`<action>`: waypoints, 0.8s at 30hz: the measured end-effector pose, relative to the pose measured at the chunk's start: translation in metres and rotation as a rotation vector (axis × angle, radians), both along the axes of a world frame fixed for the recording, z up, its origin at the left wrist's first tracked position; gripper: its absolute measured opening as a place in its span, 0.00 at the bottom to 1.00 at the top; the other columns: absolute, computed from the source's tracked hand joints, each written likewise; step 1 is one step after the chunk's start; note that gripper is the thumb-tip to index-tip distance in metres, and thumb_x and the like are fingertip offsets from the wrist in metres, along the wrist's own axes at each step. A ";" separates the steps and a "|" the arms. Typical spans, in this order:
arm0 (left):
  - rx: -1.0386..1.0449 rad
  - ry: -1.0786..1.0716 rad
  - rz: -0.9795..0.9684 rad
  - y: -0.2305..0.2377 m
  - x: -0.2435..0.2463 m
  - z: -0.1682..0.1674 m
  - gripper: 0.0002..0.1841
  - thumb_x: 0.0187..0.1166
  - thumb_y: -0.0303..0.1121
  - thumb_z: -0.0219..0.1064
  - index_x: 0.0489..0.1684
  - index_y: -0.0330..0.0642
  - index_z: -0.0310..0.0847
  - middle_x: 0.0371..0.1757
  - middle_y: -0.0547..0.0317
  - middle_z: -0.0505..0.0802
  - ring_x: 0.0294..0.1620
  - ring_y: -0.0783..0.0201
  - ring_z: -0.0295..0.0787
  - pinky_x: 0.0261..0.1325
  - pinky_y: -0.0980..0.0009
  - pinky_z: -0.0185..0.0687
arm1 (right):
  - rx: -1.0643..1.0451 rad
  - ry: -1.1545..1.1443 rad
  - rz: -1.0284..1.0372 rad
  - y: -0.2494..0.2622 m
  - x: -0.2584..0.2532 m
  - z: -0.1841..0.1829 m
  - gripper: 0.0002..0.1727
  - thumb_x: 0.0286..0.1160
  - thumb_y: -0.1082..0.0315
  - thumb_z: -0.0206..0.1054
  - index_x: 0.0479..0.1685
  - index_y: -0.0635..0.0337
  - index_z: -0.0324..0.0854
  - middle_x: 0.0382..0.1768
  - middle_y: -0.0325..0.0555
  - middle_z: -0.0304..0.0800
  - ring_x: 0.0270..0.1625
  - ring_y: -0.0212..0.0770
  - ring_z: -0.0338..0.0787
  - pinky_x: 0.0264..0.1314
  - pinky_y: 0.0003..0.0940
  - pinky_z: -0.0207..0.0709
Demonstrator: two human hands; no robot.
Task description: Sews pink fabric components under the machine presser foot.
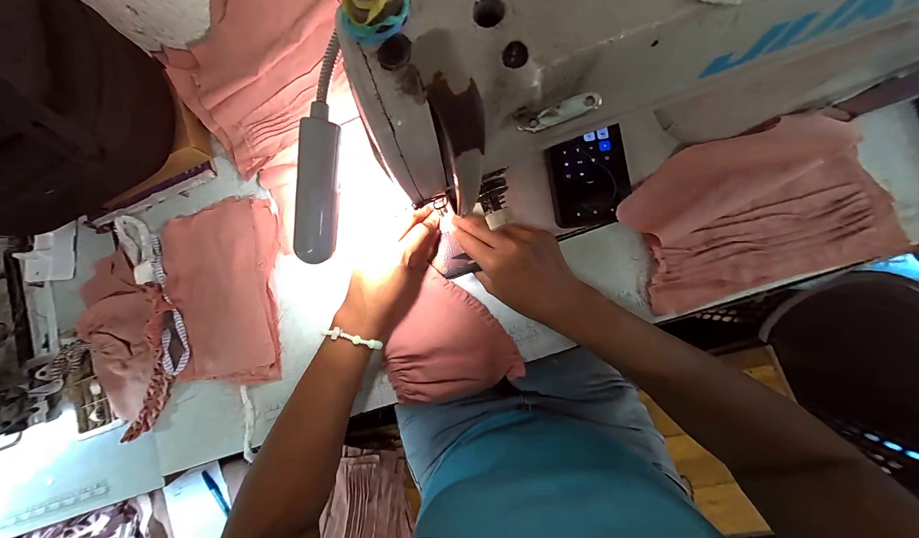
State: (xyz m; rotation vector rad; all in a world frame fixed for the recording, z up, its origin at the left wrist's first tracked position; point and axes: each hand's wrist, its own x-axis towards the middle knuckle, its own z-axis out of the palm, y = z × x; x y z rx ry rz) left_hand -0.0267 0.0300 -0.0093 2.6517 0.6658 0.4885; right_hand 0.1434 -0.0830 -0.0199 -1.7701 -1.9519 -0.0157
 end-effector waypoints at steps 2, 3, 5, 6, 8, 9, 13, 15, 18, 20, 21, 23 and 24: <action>-0.016 0.015 0.026 0.004 0.003 0.000 0.12 0.85 0.29 0.63 0.57 0.35 0.90 0.61 0.48 0.94 0.60 0.55 0.93 0.65 0.62 0.85 | -0.004 -0.016 -0.008 0.005 0.000 0.002 0.15 0.64 0.75 0.72 0.52 0.61 0.92 0.57 0.51 0.94 0.32 0.50 0.92 0.25 0.42 0.81; -0.015 0.017 0.026 0.005 0.003 -0.001 0.13 0.85 0.29 0.62 0.58 0.35 0.90 0.60 0.47 0.94 0.58 0.54 0.94 0.63 0.61 0.86 | -0.008 -0.025 -0.009 0.006 0.000 0.003 0.16 0.63 0.75 0.74 0.53 0.61 0.92 0.57 0.51 0.94 0.32 0.50 0.92 0.25 0.42 0.80; -0.011 0.024 0.027 0.006 0.002 -0.001 0.12 0.85 0.29 0.63 0.57 0.35 0.90 0.58 0.47 0.94 0.55 0.54 0.94 0.60 0.60 0.87 | -0.012 -0.024 -0.008 0.007 0.000 0.002 0.18 0.63 0.75 0.74 0.55 0.60 0.91 0.56 0.51 0.94 0.32 0.50 0.92 0.24 0.41 0.80; -0.010 0.043 0.032 0.005 0.001 0.001 0.12 0.85 0.29 0.62 0.57 0.36 0.89 0.56 0.47 0.94 0.53 0.54 0.94 0.57 0.60 0.87 | -0.017 -0.006 -0.005 0.007 0.000 0.001 0.18 0.63 0.75 0.74 0.56 0.60 0.91 0.55 0.52 0.94 0.32 0.50 0.92 0.24 0.42 0.80; -0.001 0.097 0.048 0.003 -0.002 0.007 0.12 0.86 0.30 0.62 0.58 0.36 0.88 0.50 0.46 0.94 0.44 0.52 0.94 0.47 0.55 0.88 | -0.032 0.067 0.011 0.004 0.006 0.003 0.20 0.63 0.74 0.76 0.59 0.60 0.91 0.58 0.53 0.93 0.35 0.52 0.93 0.27 0.45 0.82; 0.000 0.105 0.056 0.003 -0.002 0.009 0.12 0.86 0.30 0.62 0.59 0.37 0.88 0.46 0.45 0.94 0.39 0.51 0.94 0.42 0.54 0.88 | -0.004 0.096 0.007 0.001 0.012 0.007 0.19 0.65 0.73 0.75 0.58 0.61 0.91 0.61 0.53 0.92 0.40 0.52 0.95 0.32 0.46 0.85; -0.027 0.120 0.094 0.001 -0.001 0.010 0.14 0.87 0.32 0.61 0.63 0.40 0.88 0.46 0.46 0.94 0.38 0.51 0.94 0.41 0.53 0.87 | 0.252 0.099 -0.227 -0.044 0.077 0.031 0.17 0.82 0.71 0.64 0.65 0.68 0.85 0.68 0.57 0.89 0.67 0.51 0.90 0.69 0.42 0.82; -0.035 0.126 0.103 0.001 -0.001 0.010 0.14 0.88 0.32 0.61 0.64 0.41 0.87 0.48 0.47 0.95 0.39 0.51 0.94 0.43 0.53 0.88 | 0.350 0.031 -0.480 -0.076 0.127 0.030 0.19 0.87 0.68 0.59 0.70 0.64 0.82 0.69 0.60 0.87 0.67 0.54 0.88 0.70 0.47 0.79; -0.018 0.086 0.096 0.007 0.002 0.002 0.14 0.87 0.32 0.62 0.60 0.39 0.89 0.52 0.46 0.95 0.45 0.51 0.95 0.50 0.53 0.88 | 0.282 -0.043 -0.797 -0.108 0.191 0.007 0.22 0.91 0.66 0.52 0.78 0.61 0.77 0.77 0.63 0.78 0.74 0.62 0.82 0.75 0.55 0.74; -0.004 0.072 0.077 0.010 0.005 -0.001 0.13 0.87 0.32 0.62 0.58 0.37 0.90 0.47 0.45 0.95 0.41 0.50 0.95 0.48 0.53 0.88 | 0.187 -0.061 -0.854 -0.110 0.197 0.003 0.23 0.91 0.66 0.51 0.77 0.65 0.77 0.79 0.65 0.76 0.77 0.68 0.78 0.78 0.61 0.70; -0.005 0.068 0.068 0.011 0.006 -0.001 0.13 0.86 0.31 0.61 0.56 0.36 0.91 0.45 0.44 0.95 0.40 0.49 0.95 0.46 0.53 0.87 | 0.157 -0.070 -0.853 -0.109 0.194 0.002 0.22 0.90 0.65 0.52 0.73 0.67 0.80 0.75 0.68 0.79 0.74 0.72 0.80 0.75 0.65 0.70; 0.002 0.055 0.056 0.010 0.006 -0.001 0.13 0.85 0.30 0.61 0.55 0.34 0.91 0.46 0.43 0.95 0.42 0.49 0.95 0.48 0.54 0.87 | 0.148 -0.078 -0.839 -0.107 0.188 0.001 0.20 0.89 0.66 0.54 0.67 0.70 0.83 0.70 0.69 0.84 0.69 0.74 0.83 0.70 0.65 0.72; 0.008 0.054 0.055 0.007 0.005 -0.001 0.14 0.86 0.30 0.61 0.57 0.35 0.91 0.51 0.44 0.94 0.46 0.49 0.94 0.51 0.54 0.87 | 0.179 -0.093 -0.844 -0.104 0.187 0.001 0.20 0.88 0.67 0.55 0.65 0.70 0.85 0.69 0.67 0.86 0.68 0.72 0.85 0.69 0.62 0.73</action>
